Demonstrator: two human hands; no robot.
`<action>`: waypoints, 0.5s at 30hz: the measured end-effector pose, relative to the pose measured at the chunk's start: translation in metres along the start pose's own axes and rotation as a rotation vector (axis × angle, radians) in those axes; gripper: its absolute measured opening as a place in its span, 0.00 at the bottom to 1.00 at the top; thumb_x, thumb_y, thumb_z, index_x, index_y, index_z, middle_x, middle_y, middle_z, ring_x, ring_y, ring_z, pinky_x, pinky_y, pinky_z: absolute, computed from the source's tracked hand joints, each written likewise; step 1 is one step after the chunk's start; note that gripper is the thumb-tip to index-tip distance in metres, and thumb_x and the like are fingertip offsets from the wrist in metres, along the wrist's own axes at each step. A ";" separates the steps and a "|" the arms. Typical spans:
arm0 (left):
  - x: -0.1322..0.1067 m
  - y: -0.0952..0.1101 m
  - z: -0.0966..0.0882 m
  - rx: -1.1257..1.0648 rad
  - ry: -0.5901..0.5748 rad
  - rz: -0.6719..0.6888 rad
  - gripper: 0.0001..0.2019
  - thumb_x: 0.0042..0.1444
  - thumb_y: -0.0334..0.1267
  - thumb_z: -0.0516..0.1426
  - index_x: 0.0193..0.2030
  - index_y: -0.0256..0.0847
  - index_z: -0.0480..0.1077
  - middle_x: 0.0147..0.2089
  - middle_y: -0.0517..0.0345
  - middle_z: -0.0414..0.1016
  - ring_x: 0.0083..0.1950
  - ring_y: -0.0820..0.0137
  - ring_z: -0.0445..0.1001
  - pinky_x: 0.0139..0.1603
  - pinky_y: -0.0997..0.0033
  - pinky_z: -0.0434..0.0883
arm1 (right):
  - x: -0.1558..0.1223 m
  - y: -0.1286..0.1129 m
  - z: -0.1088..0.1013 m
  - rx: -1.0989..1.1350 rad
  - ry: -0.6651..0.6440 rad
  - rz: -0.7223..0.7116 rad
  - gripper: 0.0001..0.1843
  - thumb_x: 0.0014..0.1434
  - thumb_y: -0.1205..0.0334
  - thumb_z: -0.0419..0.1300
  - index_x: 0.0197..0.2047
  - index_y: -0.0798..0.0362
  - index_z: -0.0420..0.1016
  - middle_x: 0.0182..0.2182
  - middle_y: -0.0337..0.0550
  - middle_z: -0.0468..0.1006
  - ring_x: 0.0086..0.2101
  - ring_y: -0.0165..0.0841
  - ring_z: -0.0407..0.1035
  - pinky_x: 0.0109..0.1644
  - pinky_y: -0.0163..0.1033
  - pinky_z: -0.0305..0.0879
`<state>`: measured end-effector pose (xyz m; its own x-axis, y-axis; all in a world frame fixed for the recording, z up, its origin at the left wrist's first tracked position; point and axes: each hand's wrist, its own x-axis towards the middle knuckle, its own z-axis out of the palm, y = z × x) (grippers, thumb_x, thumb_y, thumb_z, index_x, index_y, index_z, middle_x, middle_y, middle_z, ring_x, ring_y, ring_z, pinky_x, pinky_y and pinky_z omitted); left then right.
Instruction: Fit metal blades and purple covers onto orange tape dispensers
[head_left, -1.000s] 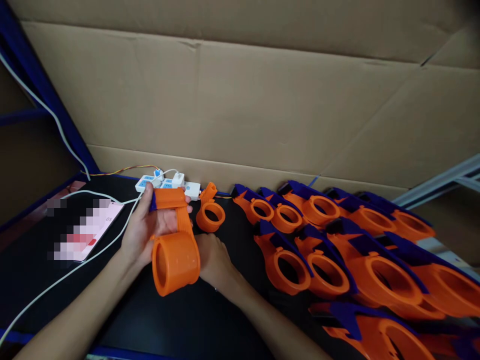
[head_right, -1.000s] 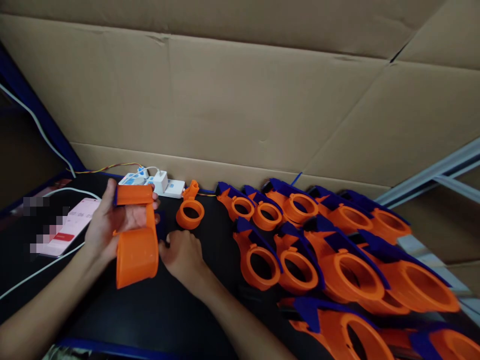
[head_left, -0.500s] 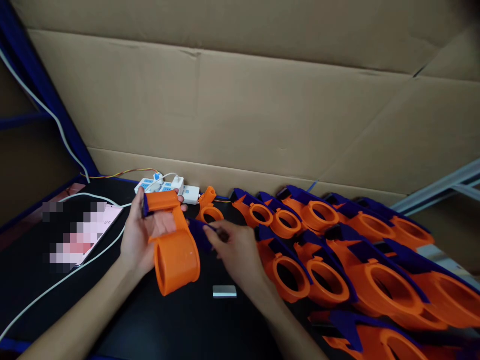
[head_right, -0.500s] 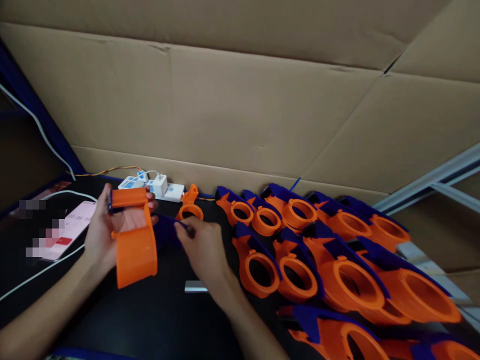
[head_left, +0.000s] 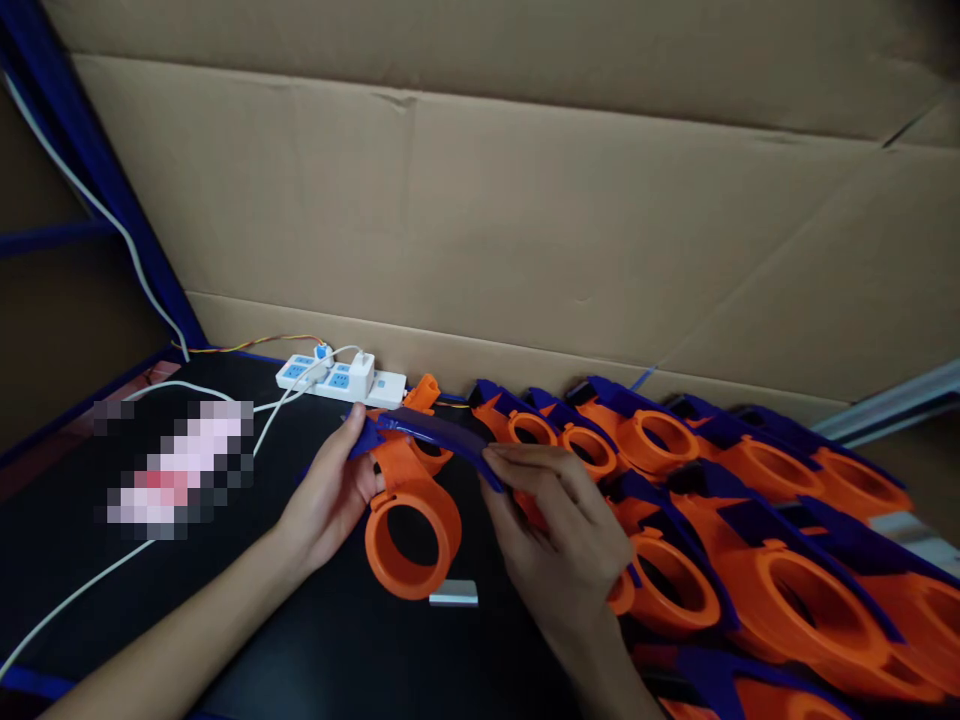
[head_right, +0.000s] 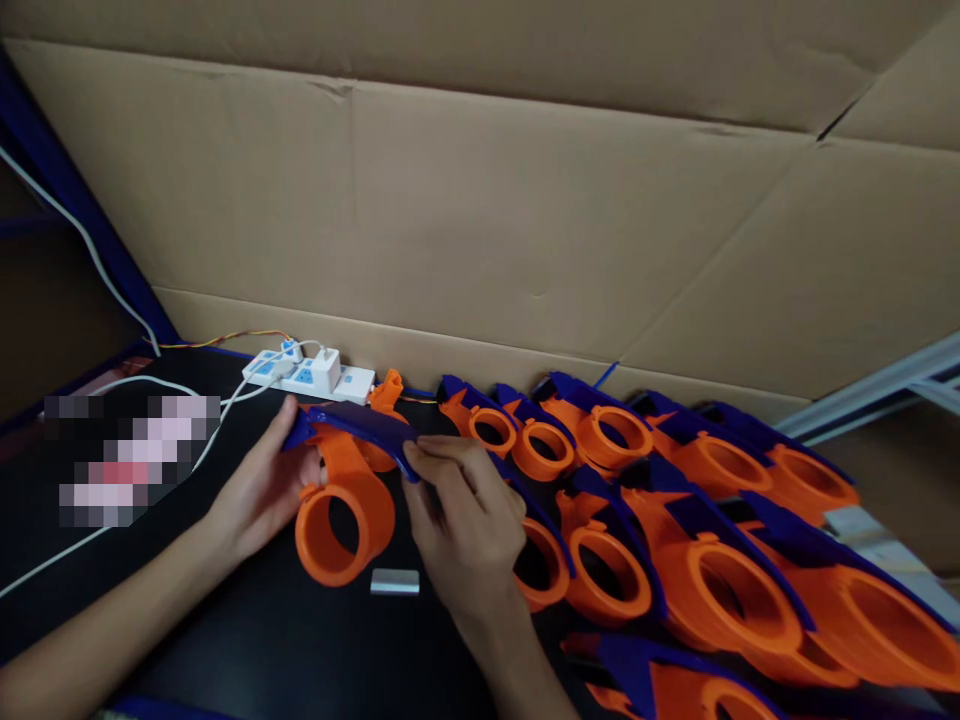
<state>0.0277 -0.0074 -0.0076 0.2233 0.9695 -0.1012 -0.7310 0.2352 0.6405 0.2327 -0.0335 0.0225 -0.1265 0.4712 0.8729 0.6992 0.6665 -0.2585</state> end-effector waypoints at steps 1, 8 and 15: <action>0.000 -0.002 0.001 0.008 0.008 0.010 0.20 0.62 0.51 0.62 0.52 0.37 0.75 0.49 0.42 0.82 0.48 0.54 0.83 0.46 0.59 0.81 | -0.001 0.000 0.001 0.007 -0.027 -0.008 0.11 0.59 0.74 0.65 0.40 0.46 0.79 0.37 0.42 0.82 0.38 0.34 0.79 0.41 0.40 0.79; 0.001 0.001 0.000 0.018 0.067 0.090 0.19 0.60 0.50 0.63 0.48 0.35 0.76 0.49 0.43 0.82 0.51 0.53 0.82 0.47 0.59 0.81 | -0.006 0.006 0.003 0.053 -0.073 -0.024 0.11 0.59 0.75 0.64 0.39 0.48 0.78 0.37 0.43 0.81 0.38 0.34 0.79 0.40 0.40 0.79; 0.001 0.002 0.000 0.036 0.071 0.139 0.16 0.60 0.46 0.64 0.49 0.36 0.75 0.49 0.46 0.82 0.50 0.57 0.82 0.49 0.62 0.81 | -0.011 0.004 0.005 0.031 -0.117 0.002 0.10 0.60 0.75 0.63 0.40 0.49 0.77 0.38 0.43 0.80 0.38 0.33 0.78 0.41 0.37 0.78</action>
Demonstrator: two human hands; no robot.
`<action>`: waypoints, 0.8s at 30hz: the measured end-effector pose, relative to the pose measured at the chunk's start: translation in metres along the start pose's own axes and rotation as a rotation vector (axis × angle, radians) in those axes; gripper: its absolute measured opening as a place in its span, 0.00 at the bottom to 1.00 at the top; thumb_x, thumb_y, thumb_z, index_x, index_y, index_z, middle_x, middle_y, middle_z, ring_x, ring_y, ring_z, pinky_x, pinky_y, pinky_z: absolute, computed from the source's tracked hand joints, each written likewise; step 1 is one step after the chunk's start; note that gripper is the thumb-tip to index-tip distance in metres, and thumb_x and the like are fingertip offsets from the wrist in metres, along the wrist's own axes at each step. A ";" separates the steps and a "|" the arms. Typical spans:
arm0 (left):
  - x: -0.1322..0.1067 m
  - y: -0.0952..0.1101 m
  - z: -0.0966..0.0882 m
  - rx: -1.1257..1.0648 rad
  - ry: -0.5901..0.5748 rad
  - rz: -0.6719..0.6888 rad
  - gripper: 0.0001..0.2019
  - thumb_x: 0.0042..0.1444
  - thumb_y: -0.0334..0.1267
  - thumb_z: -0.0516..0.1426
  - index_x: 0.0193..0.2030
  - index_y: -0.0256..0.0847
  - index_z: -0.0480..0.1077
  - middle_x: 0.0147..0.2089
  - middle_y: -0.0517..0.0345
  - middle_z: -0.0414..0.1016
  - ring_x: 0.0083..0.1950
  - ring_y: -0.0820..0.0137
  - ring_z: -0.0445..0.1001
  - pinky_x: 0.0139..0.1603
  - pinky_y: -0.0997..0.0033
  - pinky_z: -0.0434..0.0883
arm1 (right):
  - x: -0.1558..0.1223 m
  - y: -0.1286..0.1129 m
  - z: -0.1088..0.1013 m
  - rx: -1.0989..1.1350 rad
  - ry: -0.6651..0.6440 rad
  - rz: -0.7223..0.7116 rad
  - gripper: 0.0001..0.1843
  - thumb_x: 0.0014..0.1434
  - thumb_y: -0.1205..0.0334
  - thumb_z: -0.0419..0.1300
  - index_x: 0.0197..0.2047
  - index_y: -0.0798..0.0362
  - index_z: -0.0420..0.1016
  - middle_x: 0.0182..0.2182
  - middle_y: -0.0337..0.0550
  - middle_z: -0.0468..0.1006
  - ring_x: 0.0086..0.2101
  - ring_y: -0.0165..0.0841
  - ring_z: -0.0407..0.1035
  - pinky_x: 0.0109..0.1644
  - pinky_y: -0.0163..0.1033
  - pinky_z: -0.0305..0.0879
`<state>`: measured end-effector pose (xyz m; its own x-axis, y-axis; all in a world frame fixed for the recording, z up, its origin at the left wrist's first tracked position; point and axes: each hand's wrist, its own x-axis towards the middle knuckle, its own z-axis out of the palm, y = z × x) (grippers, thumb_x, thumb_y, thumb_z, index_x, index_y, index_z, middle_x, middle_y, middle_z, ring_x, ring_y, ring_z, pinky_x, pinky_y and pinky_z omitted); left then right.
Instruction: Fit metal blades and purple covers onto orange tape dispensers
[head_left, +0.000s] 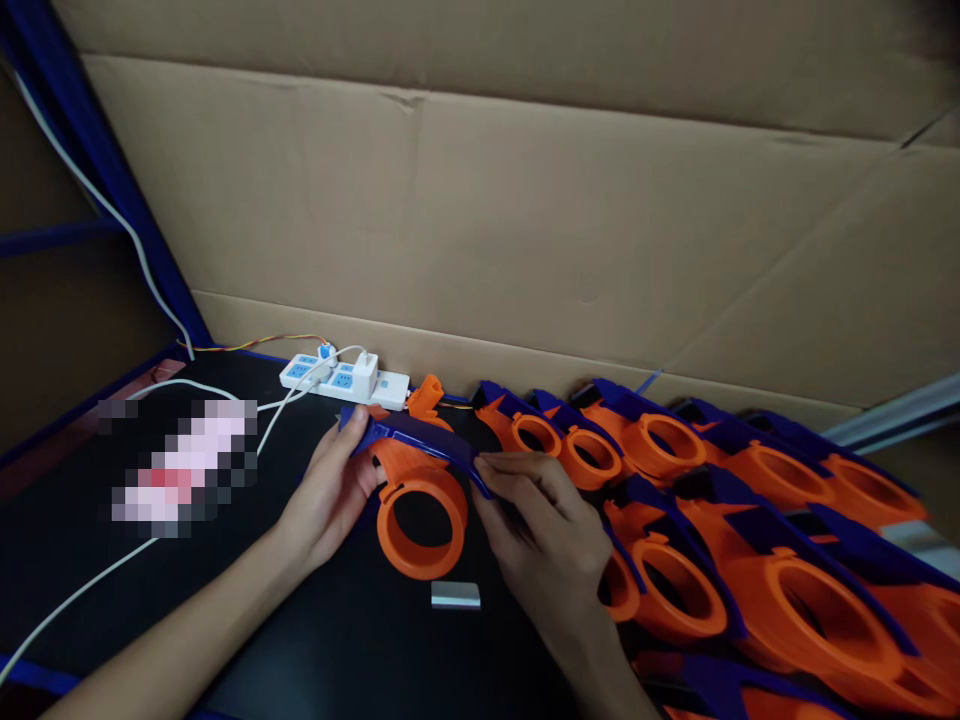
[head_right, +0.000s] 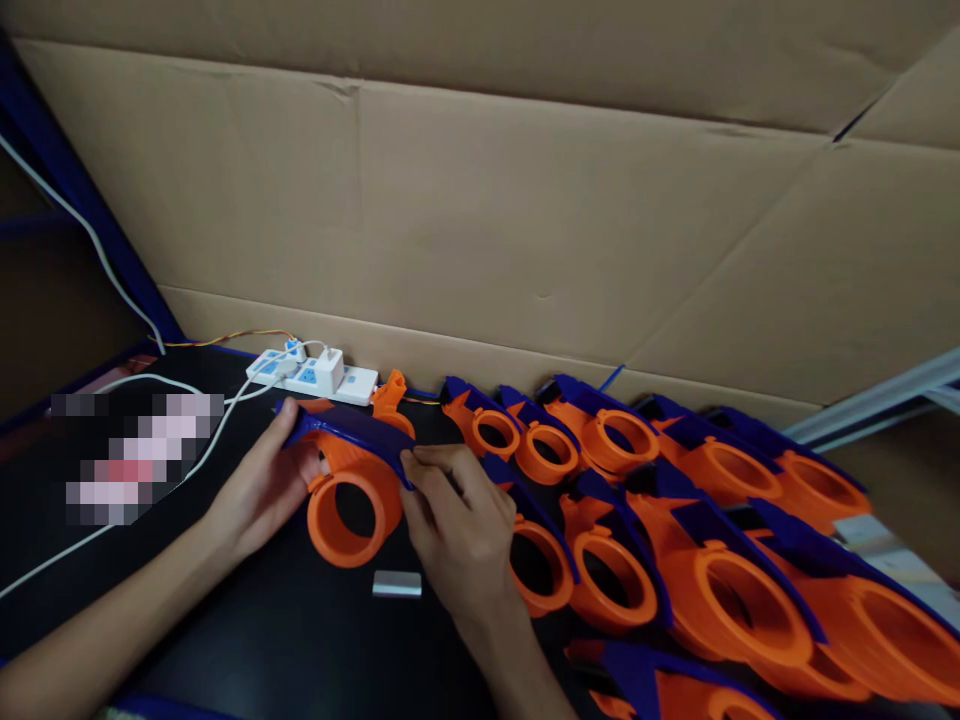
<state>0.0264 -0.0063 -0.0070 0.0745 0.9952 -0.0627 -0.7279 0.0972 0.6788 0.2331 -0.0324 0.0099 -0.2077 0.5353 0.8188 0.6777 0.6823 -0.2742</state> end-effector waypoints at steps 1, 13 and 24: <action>-0.001 -0.001 0.000 0.007 0.009 0.024 0.16 0.59 0.43 0.66 0.50 0.38 0.75 0.47 0.49 0.82 0.49 0.59 0.82 0.49 0.63 0.80 | 0.000 0.000 0.001 0.004 -0.015 0.011 0.10 0.60 0.75 0.63 0.40 0.49 0.77 0.38 0.43 0.80 0.38 0.32 0.78 0.41 0.37 0.77; -0.004 0.005 -0.003 0.078 -0.037 0.104 0.18 0.50 0.31 0.69 0.49 0.39 0.78 0.39 0.54 0.82 0.36 0.66 0.81 0.43 0.68 0.79 | 0.011 0.005 -0.011 0.725 -0.550 0.487 0.21 0.62 0.55 0.67 0.58 0.42 0.73 0.57 0.45 0.75 0.55 0.37 0.72 0.60 0.46 0.70; -0.024 0.003 0.001 0.311 -0.246 0.161 0.35 0.38 0.33 0.73 0.58 0.44 0.76 0.48 0.49 0.82 0.47 0.56 0.79 0.48 0.66 0.76 | 0.008 -0.015 0.008 1.111 -0.317 0.984 0.15 0.53 0.53 0.73 0.33 0.50 0.73 0.29 0.33 0.70 0.30 0.27 0.64 0.36 0.32 0.62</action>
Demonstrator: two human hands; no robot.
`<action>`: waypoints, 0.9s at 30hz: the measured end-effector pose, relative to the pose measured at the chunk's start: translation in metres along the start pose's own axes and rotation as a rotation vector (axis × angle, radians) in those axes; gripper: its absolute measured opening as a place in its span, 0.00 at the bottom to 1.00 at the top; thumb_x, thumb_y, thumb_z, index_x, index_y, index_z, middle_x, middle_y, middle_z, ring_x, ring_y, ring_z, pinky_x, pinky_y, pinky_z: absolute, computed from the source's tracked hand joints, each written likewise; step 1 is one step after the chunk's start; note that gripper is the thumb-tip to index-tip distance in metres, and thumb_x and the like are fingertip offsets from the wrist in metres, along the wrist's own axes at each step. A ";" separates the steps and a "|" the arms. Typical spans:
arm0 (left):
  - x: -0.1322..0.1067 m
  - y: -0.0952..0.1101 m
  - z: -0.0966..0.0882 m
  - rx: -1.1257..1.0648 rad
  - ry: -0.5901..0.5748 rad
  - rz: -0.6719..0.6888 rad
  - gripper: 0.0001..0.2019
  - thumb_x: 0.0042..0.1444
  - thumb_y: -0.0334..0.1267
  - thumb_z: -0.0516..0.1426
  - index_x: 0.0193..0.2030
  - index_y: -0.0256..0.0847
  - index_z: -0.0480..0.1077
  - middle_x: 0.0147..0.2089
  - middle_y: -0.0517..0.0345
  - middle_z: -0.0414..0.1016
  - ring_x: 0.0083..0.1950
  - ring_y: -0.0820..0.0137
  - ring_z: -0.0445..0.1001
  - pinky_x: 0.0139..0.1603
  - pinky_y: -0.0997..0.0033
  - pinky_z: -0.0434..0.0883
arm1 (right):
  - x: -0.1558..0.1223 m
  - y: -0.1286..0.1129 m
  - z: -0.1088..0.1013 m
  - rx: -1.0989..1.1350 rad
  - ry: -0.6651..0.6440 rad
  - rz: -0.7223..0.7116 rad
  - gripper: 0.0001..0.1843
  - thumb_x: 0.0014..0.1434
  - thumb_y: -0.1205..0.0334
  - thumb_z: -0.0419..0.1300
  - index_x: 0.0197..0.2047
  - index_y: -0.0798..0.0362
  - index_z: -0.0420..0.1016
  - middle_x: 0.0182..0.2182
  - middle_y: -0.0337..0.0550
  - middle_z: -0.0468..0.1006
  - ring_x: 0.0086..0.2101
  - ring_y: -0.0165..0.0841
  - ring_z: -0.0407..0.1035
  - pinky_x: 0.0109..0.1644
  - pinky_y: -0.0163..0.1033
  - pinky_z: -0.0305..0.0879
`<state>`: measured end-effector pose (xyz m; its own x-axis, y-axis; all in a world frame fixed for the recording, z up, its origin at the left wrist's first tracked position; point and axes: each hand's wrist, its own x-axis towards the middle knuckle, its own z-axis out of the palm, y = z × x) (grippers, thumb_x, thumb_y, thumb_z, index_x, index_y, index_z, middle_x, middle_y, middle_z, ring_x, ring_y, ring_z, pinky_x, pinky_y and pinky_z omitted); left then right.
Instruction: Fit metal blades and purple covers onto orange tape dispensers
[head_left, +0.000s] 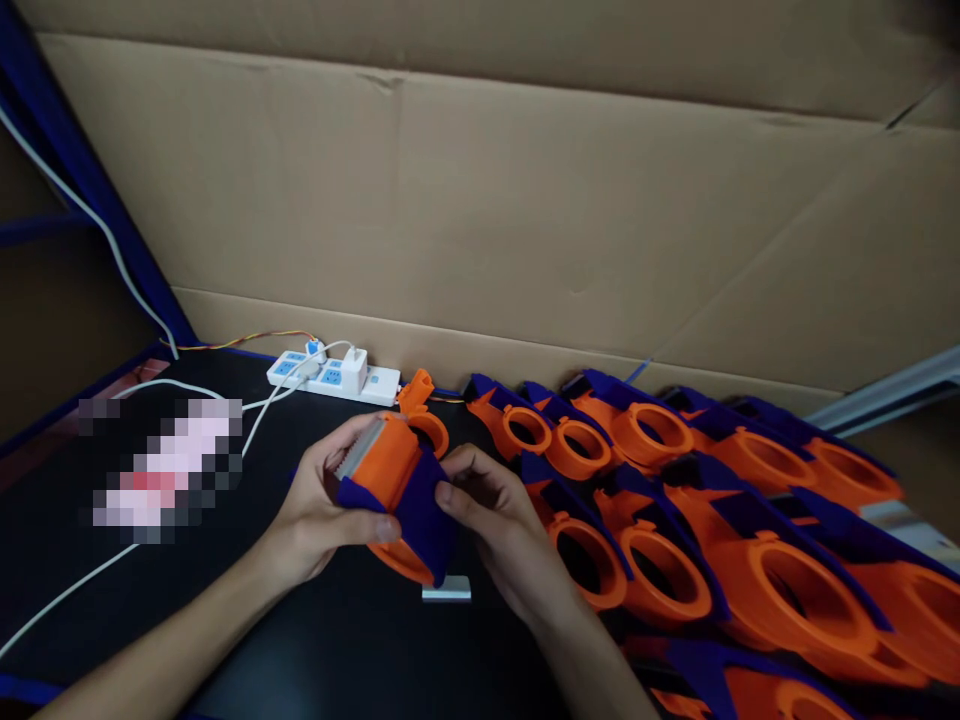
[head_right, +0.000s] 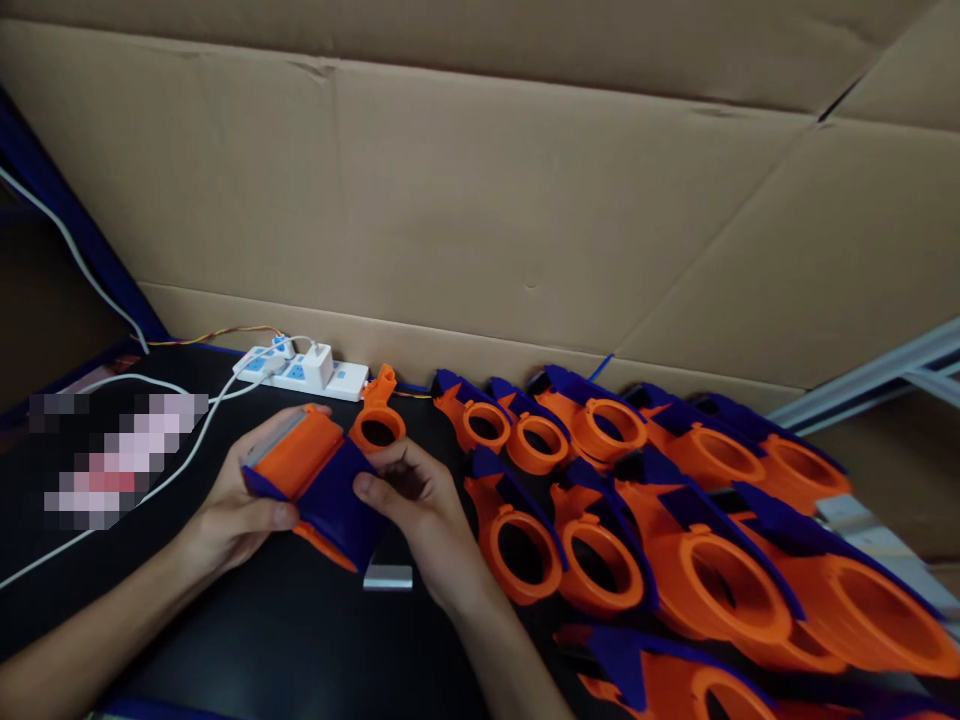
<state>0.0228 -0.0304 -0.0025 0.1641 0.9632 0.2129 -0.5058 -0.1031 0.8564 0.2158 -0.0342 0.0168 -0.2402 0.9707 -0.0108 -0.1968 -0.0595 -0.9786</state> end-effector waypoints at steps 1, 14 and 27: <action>0.000 0.001 -0.001 0.011 -0.004 -0.003 0.36 0.37 0.34 0.74 0.58 0.44 0.76 0.48 0.49 0.82 0.47 0.55 0.79 0.47 0.66 0.76 | -0.001 0.000 0.000 0.028 0.002 0.015 0.15 0.52 0.53 0.74 0.33 0.50 0.73 0.29 0.33 0.70 0.30 0.27 0.63 0.34 0.32 0.61; 0.003 -0.005 -0.011 0.034 -0.064 -0.022 0.34 0.42 0.32 0.72 0.59 0.44 0.73 0.53 0.49 0.79 0.53 0.56 0.77 0.53 0.63 0.75 | 0.001 0.011 -0.003 -0.142 0.042 -0.145 0.09 0.58 0.56 0.70 0.34 0.49 0.76 0.33 0.36 0.74 0.35 0.30 0.69 0.42 0.36 0.65; 0.018 -0.016 0.004 -0.122 0.304 -0.078 0.19 0.52 0.41 0.70 0.49 0.41 0.74 0.51 0.52 0.80 0.54 0.60 0.79 0.55 0.60 0.77 | 0.002 0.014 -0.019 -0.924 0.139 -0.661 0.21 0.66 0.63 0.61 0.61 0.42 0.76 0.45 0.43 0.74 0.42 0.33 0.71 0.42 0.38 0.71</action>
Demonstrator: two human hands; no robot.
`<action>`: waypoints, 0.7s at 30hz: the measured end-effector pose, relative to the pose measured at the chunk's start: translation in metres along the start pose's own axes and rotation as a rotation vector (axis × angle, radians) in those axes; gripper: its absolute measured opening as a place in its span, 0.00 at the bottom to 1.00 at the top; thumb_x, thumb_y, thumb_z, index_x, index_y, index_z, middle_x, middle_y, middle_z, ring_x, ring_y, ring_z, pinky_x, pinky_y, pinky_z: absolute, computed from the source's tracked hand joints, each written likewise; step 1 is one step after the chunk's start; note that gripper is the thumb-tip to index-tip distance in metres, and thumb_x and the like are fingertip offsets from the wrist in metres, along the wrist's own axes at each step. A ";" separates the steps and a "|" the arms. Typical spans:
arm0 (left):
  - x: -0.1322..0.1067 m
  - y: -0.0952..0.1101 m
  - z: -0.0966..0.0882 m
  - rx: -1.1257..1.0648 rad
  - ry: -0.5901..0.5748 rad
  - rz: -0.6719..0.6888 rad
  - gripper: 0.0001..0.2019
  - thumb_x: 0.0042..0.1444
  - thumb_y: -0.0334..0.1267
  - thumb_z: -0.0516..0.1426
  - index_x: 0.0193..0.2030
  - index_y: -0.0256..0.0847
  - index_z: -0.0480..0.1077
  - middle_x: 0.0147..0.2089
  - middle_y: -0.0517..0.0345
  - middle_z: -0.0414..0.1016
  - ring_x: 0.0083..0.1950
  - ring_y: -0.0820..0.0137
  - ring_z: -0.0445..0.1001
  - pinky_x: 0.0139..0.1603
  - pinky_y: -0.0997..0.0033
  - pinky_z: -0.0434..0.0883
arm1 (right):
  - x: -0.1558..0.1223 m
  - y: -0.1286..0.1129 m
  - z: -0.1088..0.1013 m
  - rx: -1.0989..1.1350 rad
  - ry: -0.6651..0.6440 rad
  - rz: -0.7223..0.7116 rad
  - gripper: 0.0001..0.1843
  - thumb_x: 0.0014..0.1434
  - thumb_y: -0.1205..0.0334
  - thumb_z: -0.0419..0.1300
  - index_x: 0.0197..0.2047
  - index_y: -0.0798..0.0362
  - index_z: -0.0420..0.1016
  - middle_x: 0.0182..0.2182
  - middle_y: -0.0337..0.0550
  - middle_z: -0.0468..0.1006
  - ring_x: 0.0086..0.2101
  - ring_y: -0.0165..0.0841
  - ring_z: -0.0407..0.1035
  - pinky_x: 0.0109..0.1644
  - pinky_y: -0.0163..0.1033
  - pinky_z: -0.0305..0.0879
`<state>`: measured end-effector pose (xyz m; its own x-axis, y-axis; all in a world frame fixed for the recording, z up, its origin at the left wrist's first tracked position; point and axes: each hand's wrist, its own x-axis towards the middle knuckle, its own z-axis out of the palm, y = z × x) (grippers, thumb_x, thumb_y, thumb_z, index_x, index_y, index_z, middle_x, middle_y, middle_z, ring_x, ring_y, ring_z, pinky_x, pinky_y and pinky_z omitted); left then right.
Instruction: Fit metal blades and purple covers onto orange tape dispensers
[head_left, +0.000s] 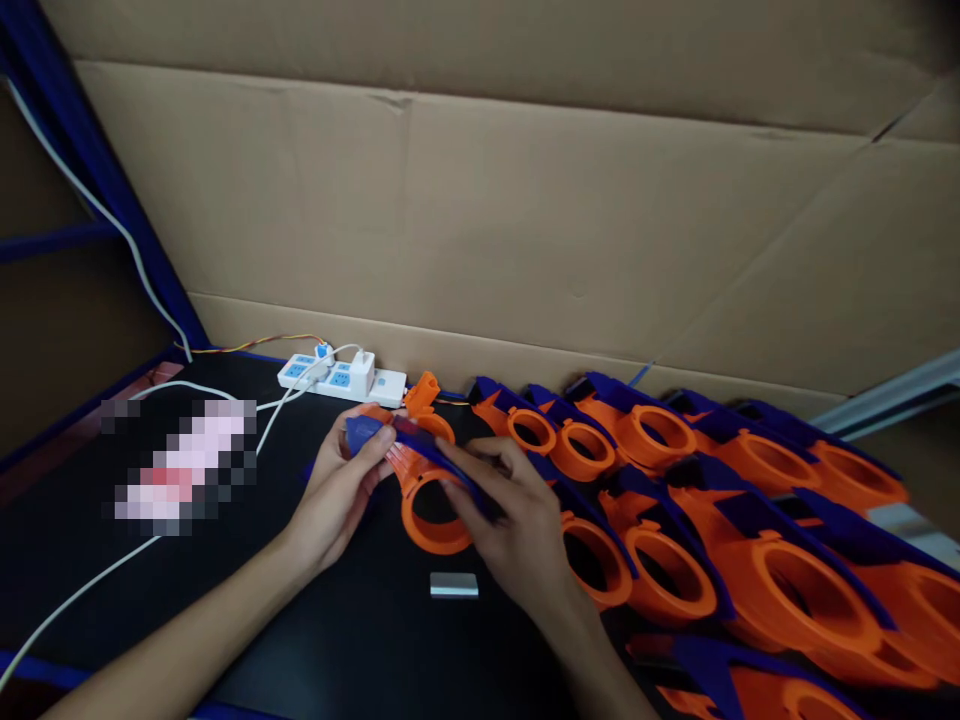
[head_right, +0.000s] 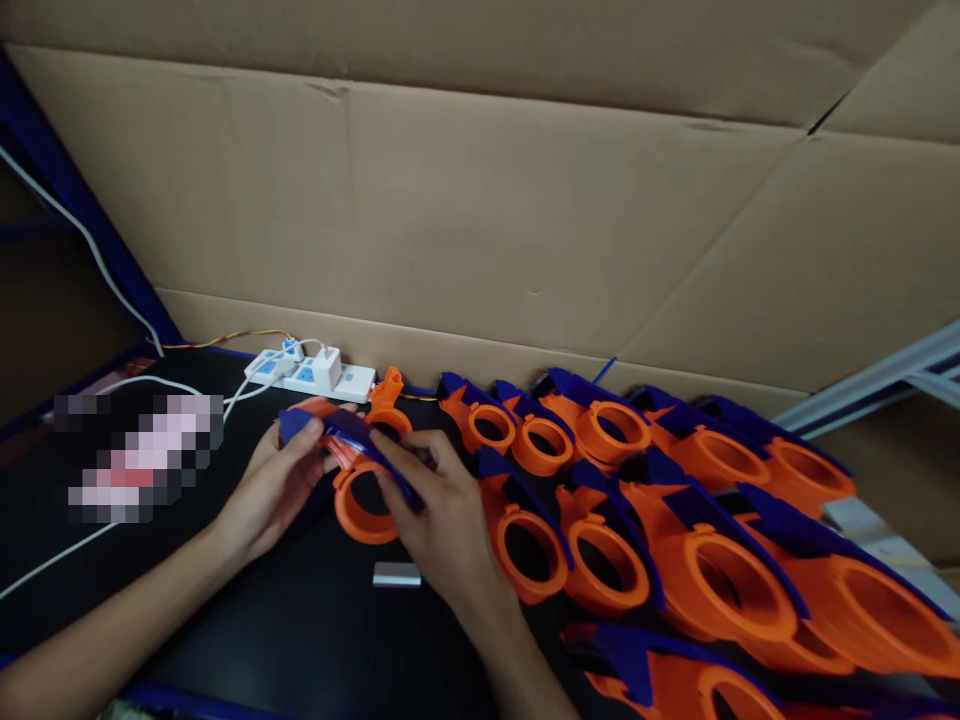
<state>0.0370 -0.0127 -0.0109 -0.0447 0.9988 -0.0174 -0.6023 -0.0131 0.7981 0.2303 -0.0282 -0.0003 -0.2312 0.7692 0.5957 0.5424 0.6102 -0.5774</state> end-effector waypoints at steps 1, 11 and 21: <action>0.001 0.000 0.000 0.016 -0.019 0.002 0.20 0.52 0.41 0.70 0.50 0.41 0.73 0.52 0.52 0.79 0.56 0.60 0.78 0.56 0.59 0.76 | 0.001 0.004 -0.001 -0.002 0.069 0.046 0.19 0.65 0.62 0.62 0.59 0.42 0.78 0.43 0.43 0.74 0.40 0.33 0.72 0.41 0.38 0.71; 0.005 -0.008 -0.012 0.652 -0.218 0.106 0.11 0.61 0.40 0.62 0.49 0.44 0.78 0.45 0.54 0.79 0.47 0.65 0.76 0.49 0.62 0.70 | 0.018 0.051 -0.011 -0.463 0.229 0.337 0.17 0.66 0.58 0.58 0.53 0.55 0.82 0.42 0.50 0.79 0.39 0.39 0.74 0.48 0.46 0.71; 0.005 -0.014 -0.017 1.077 -0.339 0.307 0.17 0.59 0.32 0.59 0.55 0.50 0.74 0.59 0.54 0.74 0.53 0.62 0.74 0.39 0.65 0.72 | 0.021 0.056 0.005 -0.658 0.030 0.416 0.21 0.67 0.67 0.51 0.60 0.55 0.75 0.50 0.54 0.78 0.44 0.42 0.77 0.49 0.44 0.71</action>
<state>0.0319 -0.0078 -0.0324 0.2418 0.9240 0.2962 0.3905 -0.3722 0.8420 0.2518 0.0234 -0.0230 0.1126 0.8991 0.4229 0.9497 0.0278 -0.3119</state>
